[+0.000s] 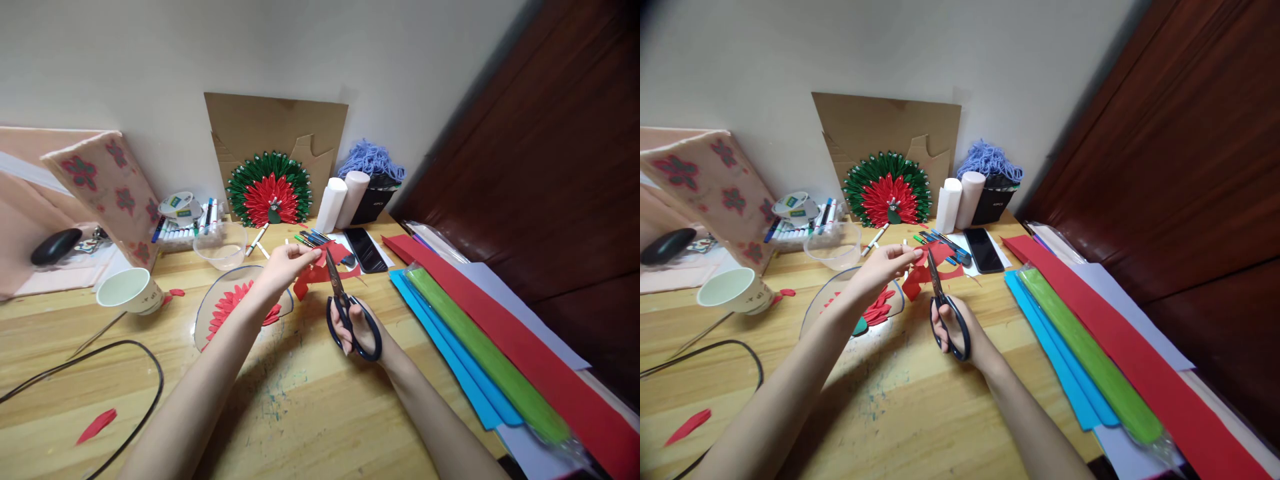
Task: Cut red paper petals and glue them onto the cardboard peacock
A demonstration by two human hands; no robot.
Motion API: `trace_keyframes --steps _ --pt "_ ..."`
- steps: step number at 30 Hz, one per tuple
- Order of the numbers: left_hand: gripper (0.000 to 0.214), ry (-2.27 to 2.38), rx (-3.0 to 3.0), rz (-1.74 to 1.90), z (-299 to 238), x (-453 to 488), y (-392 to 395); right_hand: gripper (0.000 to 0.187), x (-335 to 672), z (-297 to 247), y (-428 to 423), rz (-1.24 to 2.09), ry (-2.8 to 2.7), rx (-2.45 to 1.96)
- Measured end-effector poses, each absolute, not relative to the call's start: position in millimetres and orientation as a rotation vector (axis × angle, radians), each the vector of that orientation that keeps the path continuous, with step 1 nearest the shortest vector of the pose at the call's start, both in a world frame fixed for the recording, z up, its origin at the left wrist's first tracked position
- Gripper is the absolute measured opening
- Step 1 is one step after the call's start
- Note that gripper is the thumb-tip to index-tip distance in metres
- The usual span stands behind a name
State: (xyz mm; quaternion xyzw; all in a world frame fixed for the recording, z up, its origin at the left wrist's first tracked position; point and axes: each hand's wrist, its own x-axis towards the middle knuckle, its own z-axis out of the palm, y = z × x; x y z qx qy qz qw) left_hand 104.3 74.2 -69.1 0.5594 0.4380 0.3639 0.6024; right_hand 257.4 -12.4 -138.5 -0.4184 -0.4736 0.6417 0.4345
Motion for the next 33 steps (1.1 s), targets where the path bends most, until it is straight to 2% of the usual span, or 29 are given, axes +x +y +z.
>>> trace_keyframes --steps 4,10,25,31,33 --pt "0.024 1.032 1.281 0.847 -73 105 76 0.07 258 -142 -12 1.618 -1.17 -1.013" --pt "0.02 0.991 1.28 0.853 -70 109 73 0.075 257 -155 -6 1.833 -1.074 -0.802" --pt "0.015 1.012 1.322 0.815 -69 109 72 0.069 255 -143 -10 1.602 -1.038 -1.04" --pt "0.011 1.013 1.365 0.793 -72 107 75 0.089 260 -125 -12 1.83 -1.083 -0.828" --pt "0.009 0.965 1.333 0.745 -72 107 74 0.085 260 -117 -11 1.807 -1.054 -0.747"
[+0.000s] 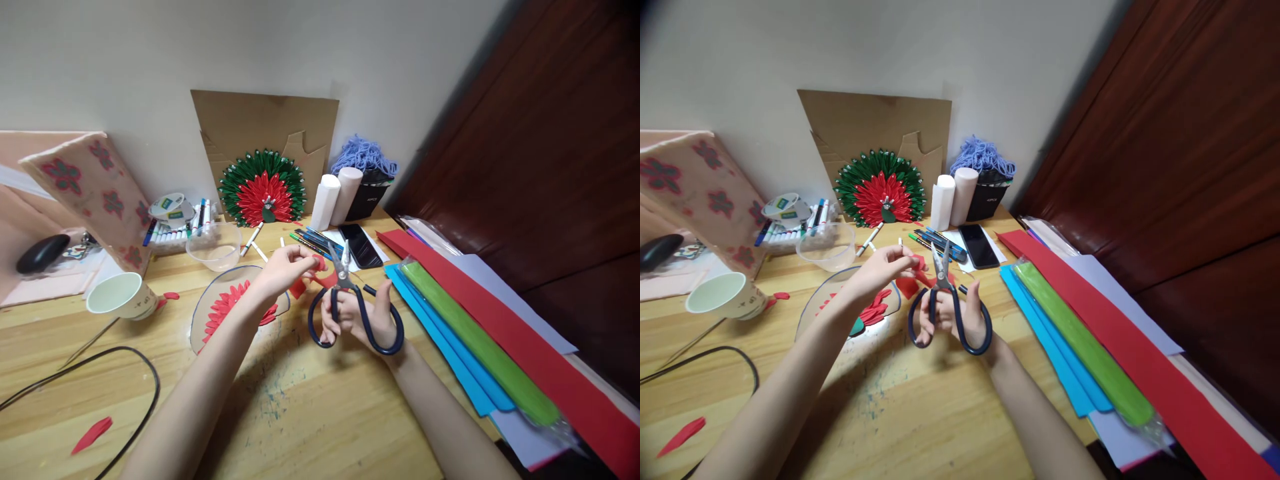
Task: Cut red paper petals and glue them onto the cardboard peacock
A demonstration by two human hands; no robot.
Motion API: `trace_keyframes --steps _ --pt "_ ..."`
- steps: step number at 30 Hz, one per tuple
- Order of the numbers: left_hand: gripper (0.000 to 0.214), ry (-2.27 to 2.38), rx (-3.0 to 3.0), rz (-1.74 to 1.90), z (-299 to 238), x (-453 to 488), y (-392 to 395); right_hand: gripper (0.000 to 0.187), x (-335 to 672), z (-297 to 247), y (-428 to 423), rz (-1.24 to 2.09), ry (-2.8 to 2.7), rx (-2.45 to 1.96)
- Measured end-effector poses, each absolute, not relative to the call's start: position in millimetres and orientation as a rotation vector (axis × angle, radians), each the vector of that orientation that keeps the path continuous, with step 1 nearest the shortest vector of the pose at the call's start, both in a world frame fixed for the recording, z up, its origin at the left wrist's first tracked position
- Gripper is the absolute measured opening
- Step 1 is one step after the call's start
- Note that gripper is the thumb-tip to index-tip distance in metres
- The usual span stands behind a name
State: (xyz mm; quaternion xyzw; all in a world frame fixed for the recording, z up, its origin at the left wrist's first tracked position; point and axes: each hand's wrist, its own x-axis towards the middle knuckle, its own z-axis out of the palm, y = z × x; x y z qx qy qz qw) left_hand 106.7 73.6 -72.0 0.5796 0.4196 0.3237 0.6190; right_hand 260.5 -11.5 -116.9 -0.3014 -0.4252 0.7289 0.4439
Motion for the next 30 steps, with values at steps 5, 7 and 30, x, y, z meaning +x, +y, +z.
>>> trace_keyframes --steps 5,7,30 --pt "0.016 0.799 1.428 0.574 -69 105 68 0.032 264 -110 -4 1.09 -0.996 -0.909" --pt "0.023 0.733 1.487 0.483 -69 107 64 0.031 268 -111 -1 0.913 -1.03 -1.016" --pt "0.035 0.754 1.809 0.465 -80 109 60 0.037 269 -127 5 1.12 -1.008 -1.058"
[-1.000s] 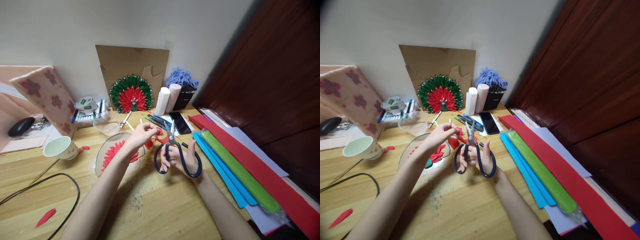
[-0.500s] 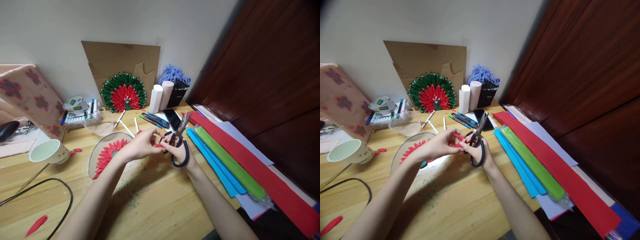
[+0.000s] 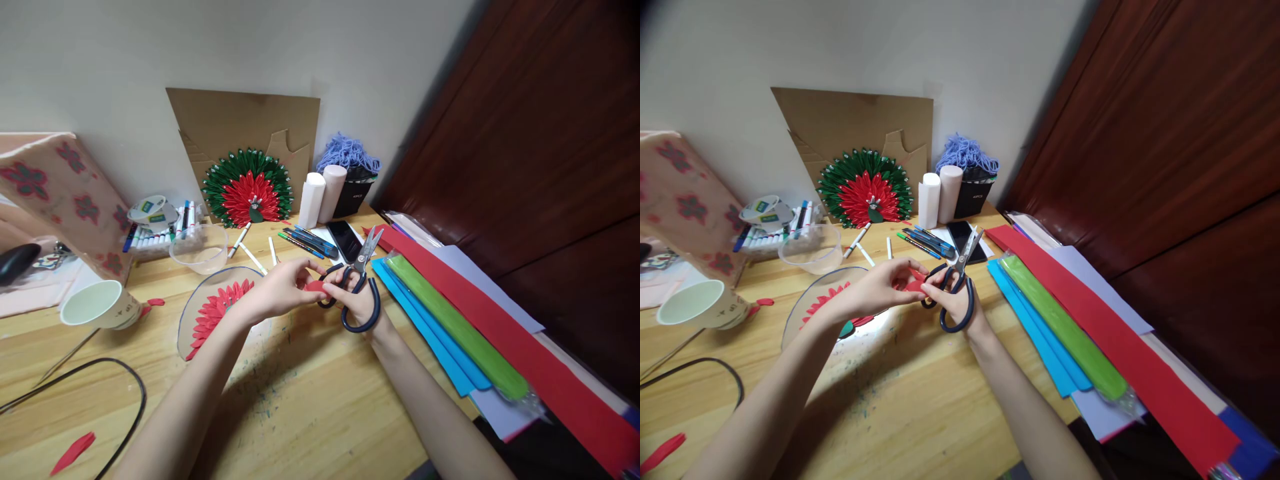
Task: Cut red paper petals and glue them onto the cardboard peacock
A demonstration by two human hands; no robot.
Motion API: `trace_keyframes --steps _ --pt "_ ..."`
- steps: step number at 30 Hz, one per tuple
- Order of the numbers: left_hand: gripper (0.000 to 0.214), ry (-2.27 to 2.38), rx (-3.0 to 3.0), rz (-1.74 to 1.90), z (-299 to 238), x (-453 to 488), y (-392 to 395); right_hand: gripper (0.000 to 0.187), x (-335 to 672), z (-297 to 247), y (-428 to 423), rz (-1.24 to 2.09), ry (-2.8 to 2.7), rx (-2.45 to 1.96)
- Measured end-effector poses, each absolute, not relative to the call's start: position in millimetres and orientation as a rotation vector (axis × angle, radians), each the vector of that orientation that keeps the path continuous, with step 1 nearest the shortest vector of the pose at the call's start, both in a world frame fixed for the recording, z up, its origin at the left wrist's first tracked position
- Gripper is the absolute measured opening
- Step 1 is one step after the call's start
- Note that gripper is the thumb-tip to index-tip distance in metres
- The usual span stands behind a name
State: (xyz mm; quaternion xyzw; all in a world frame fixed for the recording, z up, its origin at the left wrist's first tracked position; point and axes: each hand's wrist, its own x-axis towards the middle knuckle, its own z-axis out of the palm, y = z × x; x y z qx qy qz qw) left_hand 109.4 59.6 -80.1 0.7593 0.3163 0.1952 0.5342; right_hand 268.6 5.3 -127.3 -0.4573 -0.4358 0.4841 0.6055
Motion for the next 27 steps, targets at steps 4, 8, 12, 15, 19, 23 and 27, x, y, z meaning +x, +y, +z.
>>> trace_keyframes --steps 4,8,12,15,19,23,27 --pt "0.027 0.81 1.73 0.52 -80 112 61 0.035 268 -128 5 1.072 -0.946 -1.039" --pt "0.024 0.835 1.505 0.583 -81 119 58 0.034 268 -129 6 1.009 -0.848 -1.055" --pt "0.026 0.892 1.453 0.639 -85 125 55 0.032 265 -127 6 1.005 -0.785 -1.031" --pt "0.022 0.954 1.464 0.704 -84 125 57 0.037 262 -122 5 1.173 -0.728 -1.015" --pt "0.019 0.961 1.391 0.843 -80 121 63 0.064 258 -119 0 1.567 -0.776 -1.016" --pt "0.023 0.984 1.3 0.929 -79 116 69 0.074 252 -127 -8 1.717 -1.007 -1.066" --pt "0.022 1.047 1.3 0.976 -77 112 71 0.077 249 -133 -15 1.687 -1.171 -1.075"
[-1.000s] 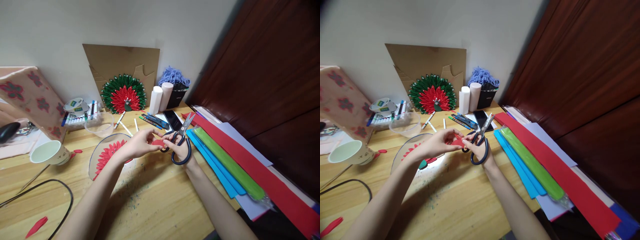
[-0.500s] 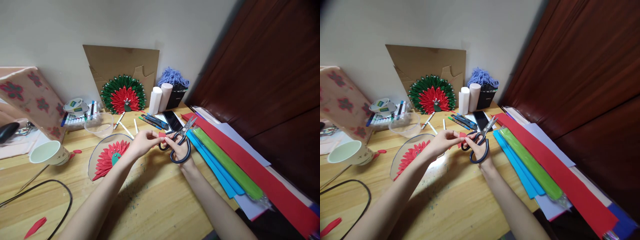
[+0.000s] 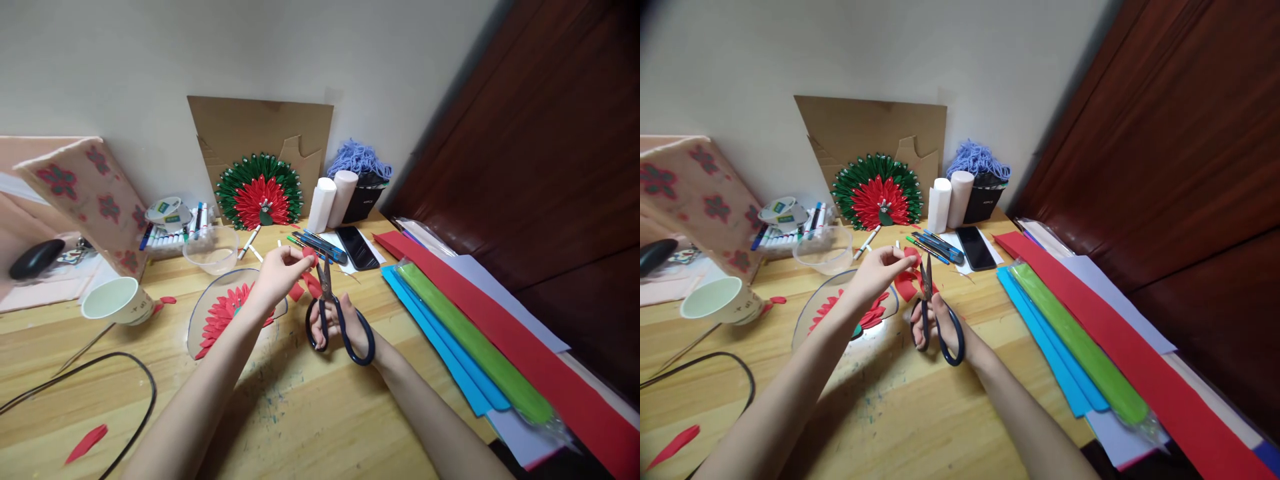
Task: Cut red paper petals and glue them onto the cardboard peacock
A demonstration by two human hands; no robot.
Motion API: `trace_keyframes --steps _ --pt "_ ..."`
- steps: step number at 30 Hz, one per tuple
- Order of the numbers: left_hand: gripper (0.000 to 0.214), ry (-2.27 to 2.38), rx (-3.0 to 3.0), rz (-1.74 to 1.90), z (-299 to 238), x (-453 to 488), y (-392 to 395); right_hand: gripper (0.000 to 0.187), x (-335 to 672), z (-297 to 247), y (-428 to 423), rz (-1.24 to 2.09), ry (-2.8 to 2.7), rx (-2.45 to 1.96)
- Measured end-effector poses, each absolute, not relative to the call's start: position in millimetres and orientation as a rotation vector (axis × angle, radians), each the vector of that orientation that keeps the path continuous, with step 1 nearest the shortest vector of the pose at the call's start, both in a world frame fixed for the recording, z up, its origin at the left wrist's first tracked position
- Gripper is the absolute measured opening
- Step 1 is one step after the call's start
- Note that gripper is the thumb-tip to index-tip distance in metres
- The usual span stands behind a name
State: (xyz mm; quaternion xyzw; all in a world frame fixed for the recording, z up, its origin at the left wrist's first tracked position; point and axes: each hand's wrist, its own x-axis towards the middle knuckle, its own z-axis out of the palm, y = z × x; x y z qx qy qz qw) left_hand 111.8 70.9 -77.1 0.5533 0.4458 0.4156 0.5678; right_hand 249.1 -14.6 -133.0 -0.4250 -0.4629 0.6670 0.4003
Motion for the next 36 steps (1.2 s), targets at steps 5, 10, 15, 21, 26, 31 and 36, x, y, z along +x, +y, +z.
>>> trace_keyframes --steps 5,10,15,21,26,31,36 --pt "0.02 1.09 1.325 0.966 -77 112 70 0.076 247 -131 -16 1.642 -1.202 -1.109" --pt "0.018 1.053 1.331 0.944 -81 114 69 0.075 245 -130 -16 1.629 -1.159 -1.125" --pt "0.02 1.033 1.305 0.93 -82 114 71 0.074 246 -137 -14 1.646 -1.101 -1.112" --pt "0.027 1.013 1.269 0.898 -82 114 73 0.071 247 -143 -12 1.739 -1.027 -1.06" --pt "0.026 1.017 1.265 0.888 -80 113 72 0.069 245 -144 -11 1.721 -0.997 -1.047" --pt "0.021 1.027 1.242 0.88 -78 113 72 0.065 244 -144 -9 1.728 -0.963 -1.081" --pt "0.019 1.063 1.258 0.884 -78 112 73 0.062 241 -136 -12 1.591 -0.994 -1.17"
